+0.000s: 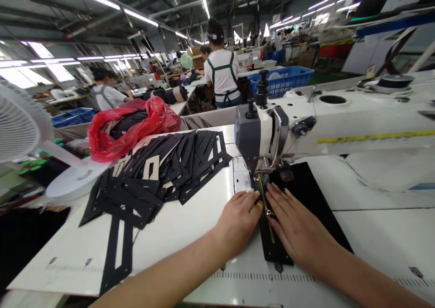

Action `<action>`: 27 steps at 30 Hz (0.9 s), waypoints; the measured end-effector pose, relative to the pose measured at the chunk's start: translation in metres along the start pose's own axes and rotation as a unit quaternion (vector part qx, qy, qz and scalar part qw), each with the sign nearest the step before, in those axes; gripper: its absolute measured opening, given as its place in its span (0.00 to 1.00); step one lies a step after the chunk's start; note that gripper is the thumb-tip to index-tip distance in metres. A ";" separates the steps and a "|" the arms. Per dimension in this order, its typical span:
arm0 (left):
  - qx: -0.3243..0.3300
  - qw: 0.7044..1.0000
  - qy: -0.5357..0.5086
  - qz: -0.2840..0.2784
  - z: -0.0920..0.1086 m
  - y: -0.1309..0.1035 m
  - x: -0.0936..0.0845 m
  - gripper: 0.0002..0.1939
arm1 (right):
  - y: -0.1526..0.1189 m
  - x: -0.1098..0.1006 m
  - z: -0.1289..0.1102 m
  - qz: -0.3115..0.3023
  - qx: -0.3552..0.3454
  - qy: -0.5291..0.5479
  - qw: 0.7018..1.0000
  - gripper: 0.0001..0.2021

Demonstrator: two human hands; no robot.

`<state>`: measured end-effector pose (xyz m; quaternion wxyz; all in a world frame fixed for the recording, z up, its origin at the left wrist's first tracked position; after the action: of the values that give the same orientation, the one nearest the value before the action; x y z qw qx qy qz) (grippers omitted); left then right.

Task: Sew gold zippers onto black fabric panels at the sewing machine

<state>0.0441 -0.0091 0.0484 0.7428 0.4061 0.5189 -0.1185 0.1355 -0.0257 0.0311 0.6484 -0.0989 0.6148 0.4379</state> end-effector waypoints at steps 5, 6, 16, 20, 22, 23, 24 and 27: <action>-0.003 1.000 -0.015 0.001 -0.007 0.007 0.001 0.11 | 0.006 0.007 0.009 0.000 0.004 -0.002 1.000 0.22; -0.005 1.000 -0.018 0.003 -0.009 0.008 0.001 0.11 | 0.007 0.009 0.010 -0.002 0.003 0.002 1.000 0.22; -0.006 0.999 -0.041 -0.009 -0.023 0.017 0.008 0.12 | 0.021 0.017 0.028 0.032 0.012 0.037 0.999 0.19; -0.022 0.998 -0.050 -0.030 -0.030 0.020 0.013 0.11 | 0.031 0.014 0.037 0.033 0.024 0.084 0.996 0.17; -0.028 0.997 -0.057 -0.034 -0.033 0.022 0.014 0.10 | 0.035 0.014 0.041 0.030 0.031 0.108 0.993 0.16; -0.030 0.997 -0.062 -0.035 -0.034 0.023 0.015 0.10 | 0.037 0.014 0.042 0.028 0.035 0.115 0.992 0.15; -0.033 0.997 -0.065 -0.037 -0.035 0.024 0.016 0.09 | 0.038 0.015 0.044 0.028 0.039 0.120 0.992 0.14; -0.043 0.996 -0.070 -0.041 -0.038 0.026 0.018 0.09 | 0.039 0.019 0.048 0.024 0.050 0.129 0.990 0.12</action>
<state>0.0418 0.0397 0.0403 0.7889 0.3430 0.4859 -0.1545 0.1405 0.0383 0.0410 0.5569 -0.1074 0.7165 0.4062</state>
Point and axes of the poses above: each hand's wrist, its own y-axis towards the middle knuckle, its own x-axis out of the palm, z = x × y, the point moved 7 cm from there along y, towards the middle knuckle, and after that the axes turned 9 degrees about -x, right-handed, at the moved point
